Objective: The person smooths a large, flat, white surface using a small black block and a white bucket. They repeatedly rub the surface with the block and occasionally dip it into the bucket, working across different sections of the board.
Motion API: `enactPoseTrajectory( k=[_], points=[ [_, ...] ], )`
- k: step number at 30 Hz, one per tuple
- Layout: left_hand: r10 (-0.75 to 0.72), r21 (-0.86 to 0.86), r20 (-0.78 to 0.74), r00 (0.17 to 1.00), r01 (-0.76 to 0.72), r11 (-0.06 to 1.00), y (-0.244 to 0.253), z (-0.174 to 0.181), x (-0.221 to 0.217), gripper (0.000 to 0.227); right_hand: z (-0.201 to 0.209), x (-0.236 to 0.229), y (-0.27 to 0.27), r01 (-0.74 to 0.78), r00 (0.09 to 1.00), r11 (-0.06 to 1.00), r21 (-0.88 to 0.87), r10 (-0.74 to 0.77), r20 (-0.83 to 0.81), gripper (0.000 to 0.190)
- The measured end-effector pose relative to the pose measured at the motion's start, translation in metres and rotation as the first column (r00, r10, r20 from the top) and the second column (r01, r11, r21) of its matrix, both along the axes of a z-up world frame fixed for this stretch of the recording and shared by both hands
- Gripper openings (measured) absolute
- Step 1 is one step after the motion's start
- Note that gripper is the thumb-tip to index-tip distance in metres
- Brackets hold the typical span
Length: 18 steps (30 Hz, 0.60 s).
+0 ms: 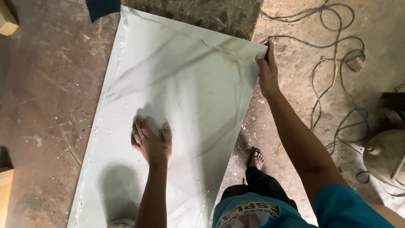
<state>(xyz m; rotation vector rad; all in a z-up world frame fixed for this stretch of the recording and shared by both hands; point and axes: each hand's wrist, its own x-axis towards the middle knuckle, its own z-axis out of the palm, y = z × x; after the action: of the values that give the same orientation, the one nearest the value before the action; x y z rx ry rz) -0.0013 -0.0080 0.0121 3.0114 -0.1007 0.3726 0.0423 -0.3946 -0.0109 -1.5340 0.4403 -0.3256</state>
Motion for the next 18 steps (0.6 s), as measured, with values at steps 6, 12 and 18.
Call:
enactPoseTrajectory(
  k=[6, 12, 18],
  points=[
    [0.008, -0.003, 0.02, 1.0, -0.008, 1.0, -0.006, 0.009, 0.0, 0.065, -0.023, -0.016, 0.002, -0.034, 0.984, 0.999, 0.016, 0.037, -0.172, 0.073],
    [0.086, -0.141, -0.11, 0.99, -0.101, 0.985, -0.009, 0.013, -0.001, 0.07, -0.023, -0.008, 0.011, -0.05, 0.997, 0.999, -0.012, 0.049, -0.066, 0.088],
    [-0.033, 0.01, 0.05, 0.998, 0.033, 0.999, 0.002, -0.003, 0.002, 0.07, -0.016, -0.166, 0.124, -0.178, 0.972, 0.96, -0.218, 0.137, -0.19, 0.103]
  ],
)
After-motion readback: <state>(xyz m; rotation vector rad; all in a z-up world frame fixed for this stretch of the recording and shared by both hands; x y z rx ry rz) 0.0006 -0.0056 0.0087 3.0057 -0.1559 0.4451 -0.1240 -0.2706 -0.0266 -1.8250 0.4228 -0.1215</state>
